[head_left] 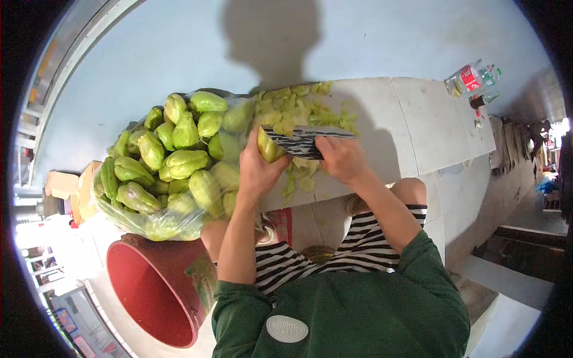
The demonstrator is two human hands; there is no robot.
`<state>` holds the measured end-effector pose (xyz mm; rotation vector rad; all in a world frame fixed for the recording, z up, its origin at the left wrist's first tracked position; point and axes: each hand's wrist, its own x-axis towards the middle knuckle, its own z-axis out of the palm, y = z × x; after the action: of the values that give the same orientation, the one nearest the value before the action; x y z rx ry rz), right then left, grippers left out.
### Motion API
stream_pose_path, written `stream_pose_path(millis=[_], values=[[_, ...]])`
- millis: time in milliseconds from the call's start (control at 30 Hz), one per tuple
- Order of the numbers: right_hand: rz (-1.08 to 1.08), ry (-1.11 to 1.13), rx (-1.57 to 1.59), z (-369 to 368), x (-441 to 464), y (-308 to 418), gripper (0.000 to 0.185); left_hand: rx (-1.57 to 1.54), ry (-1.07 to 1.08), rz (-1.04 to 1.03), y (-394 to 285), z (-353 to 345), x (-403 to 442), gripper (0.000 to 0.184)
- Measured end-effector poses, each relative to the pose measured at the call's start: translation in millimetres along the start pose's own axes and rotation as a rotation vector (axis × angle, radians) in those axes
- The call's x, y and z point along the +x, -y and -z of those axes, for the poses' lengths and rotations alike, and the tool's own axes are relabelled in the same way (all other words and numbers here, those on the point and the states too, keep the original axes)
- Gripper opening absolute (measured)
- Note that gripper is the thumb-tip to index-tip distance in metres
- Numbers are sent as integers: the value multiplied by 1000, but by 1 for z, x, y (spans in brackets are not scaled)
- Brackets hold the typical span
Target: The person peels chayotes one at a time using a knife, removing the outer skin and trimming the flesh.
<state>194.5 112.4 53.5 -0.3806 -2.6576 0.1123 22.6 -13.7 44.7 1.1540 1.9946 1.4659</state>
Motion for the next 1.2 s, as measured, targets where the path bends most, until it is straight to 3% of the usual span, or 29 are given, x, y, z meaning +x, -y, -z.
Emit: stream_pose_path(millis=[100,233,300,400,533,733,800,833,900,933,967,1033,1100,1133,1167,1200], values=[[-4,-32,-7,9,-3,5,17,-50,41,10,-10,4,-3,51],[6,-87,6,5,-2,1,17,-103,84,33,-12,8,-3,55],[-351,326,-36,-2,2,-16,17,21,62,8,-13,10,-5,74],[-510,300,-59,-14,7,-41,19,-16,53,-74,-6,16,-3,74],[-464,220,11,-20,-2,-33,19,-38,31,19,2,14,-3,75],[-522,143,190,-18,-7,-29,20,-78,6,-58,4,23,-12,81],[-489,74,240,-24,-12,-30,21,-1002,45,89,6,33,-18,81],[-487,74,243,-26,-13,-31,21,-999,42,89,9,40,-18,81],[-418,-60,279,-28,-14,-28,22,-1198,250,351,15,53,-20,83],[-403,-60,281,-29,-13,-29,22,-1124,298,488,22,52,-17,82],[-417,-38,270,-30,-15,-27,22,-1128,283,482,25,45,-16,82],[-416,-15,265,-28,-16,-22,22,-581,145,110,19,26,-11,73],[-379,-4,293,-18,-20,-18,21,-451,95,46,4,26,-7,72],[-394,1,287,-12,-25,-14,21,-118,23,12,-5,25,-7,73],[-229,-59,227,-6,-26,-8,27,213,-53,-22,-9,22,-8,75],[-54,-123,168,-3,-24,-4,34,207,-52,-21,-7,17,-7,75]])
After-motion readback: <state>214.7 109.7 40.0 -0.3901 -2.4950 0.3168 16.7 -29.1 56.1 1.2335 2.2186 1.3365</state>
